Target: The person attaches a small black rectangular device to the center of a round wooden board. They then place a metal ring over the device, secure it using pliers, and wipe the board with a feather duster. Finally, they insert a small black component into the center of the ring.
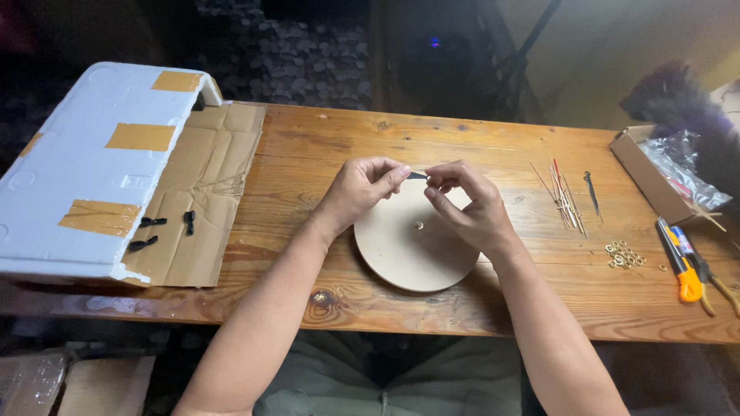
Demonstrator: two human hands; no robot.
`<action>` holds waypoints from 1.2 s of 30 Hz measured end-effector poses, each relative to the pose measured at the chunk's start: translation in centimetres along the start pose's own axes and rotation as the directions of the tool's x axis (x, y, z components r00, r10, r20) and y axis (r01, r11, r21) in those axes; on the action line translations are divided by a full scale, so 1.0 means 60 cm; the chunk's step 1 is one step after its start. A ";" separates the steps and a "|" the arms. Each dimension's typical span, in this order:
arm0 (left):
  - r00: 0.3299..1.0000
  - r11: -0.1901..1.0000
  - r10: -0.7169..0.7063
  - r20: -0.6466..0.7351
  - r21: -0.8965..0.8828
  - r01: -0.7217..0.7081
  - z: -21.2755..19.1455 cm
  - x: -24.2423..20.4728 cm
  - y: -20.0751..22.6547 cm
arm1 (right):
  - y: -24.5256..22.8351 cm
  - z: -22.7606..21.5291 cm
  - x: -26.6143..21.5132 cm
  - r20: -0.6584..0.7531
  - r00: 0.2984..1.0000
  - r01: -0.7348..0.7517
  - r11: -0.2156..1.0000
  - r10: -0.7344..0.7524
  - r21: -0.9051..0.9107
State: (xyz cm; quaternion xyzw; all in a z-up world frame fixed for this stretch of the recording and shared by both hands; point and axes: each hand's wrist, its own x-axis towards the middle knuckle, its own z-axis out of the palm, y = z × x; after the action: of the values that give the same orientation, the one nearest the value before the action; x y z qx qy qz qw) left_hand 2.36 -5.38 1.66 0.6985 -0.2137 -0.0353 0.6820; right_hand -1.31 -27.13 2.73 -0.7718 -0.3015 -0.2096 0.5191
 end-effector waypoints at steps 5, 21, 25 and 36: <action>0.999 1.000 0.009 0.037 -0.028 -0.008 0.014 -0.001 0.000 | -0.016 0.005 0.005 -0.037 0.999 0.031 0.999 -0.032 -0.015; 0.999 0.998 0.039 0.024 -0.043 -0.038 0.025 0.001 -0.007 | -0.001 0.024 -0.007 -0.082 0.981 -0.159 0.973 0.175 0.168; 0.997 0.993 0.028 0.070 -0.112 -0.020 0.028 0.000 -0.008 | 0.031 0.021 -0.015 -0.121 0.966 -0.176 0.921 0.230 0.347; 0.982 0.980 0.173 0.073 0.089 -0.179 0.035 -0.011 0.016 | 0.029 0.007 -0.009 -0.131 0.977 -0.108 0.920 0.169 0.377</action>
State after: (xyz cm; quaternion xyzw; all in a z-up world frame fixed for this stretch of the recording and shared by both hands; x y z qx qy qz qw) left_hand 0.83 -7.08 2.29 0.7071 -0.2982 0.0127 0.6410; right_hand -0.52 -27.37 1.05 -0.6608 -0.2370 -0.1736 0.6907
